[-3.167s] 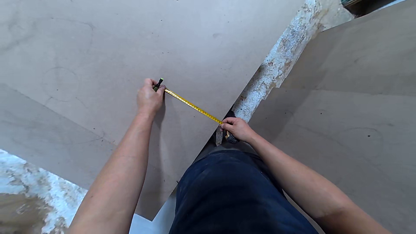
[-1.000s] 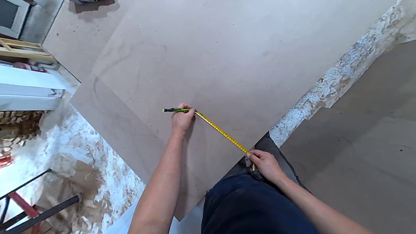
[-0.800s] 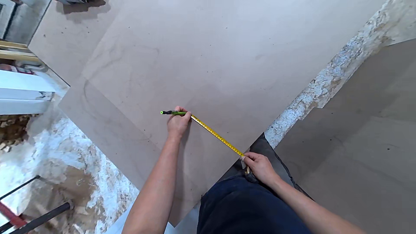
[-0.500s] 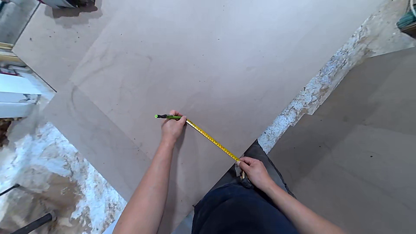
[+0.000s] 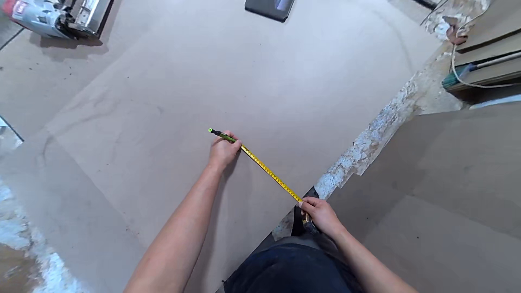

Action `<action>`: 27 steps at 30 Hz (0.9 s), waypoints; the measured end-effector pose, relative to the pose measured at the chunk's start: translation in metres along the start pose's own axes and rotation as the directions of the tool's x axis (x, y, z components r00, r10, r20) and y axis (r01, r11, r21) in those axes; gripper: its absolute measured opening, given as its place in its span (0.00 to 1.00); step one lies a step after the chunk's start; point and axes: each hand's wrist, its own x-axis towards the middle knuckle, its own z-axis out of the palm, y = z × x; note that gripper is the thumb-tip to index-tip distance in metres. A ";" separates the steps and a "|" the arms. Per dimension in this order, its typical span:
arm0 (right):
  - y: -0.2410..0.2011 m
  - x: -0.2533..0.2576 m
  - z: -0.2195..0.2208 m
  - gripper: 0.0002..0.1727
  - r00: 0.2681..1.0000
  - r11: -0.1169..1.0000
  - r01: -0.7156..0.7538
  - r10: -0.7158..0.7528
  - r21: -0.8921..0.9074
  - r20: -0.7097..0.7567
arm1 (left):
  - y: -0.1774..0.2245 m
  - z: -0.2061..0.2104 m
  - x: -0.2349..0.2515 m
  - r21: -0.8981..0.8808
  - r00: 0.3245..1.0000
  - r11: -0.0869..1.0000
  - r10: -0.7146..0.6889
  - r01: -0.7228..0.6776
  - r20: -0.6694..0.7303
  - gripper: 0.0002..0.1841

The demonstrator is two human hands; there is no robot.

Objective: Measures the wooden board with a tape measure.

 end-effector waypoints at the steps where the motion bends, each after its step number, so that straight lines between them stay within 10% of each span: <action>1: -0.003 0.007 -0.019 0.13 1.000 1.000 0.004 -0.004 0.011 -0.002 | 0.018 0.007 0.011 0.005 1.000 1.000 0.001 -0.001 0.010 0.09; 16: -0.078 0.115 -0.333 0.13 0.999 0.986 -0.015 0.020 0.167 -0.031 | 0.312 0.115 0.168 0.037 0.998 0.999 0.038 -0.040 0.056 0.09; 27: -0.087 0.129 -0.374 0.13 0.998 0.981 -0.023 0.035 0.195 -0.057 | 0.367 0.130 0.200 0.018 0.990 0.996 0.088 -0.091 0.106 0.06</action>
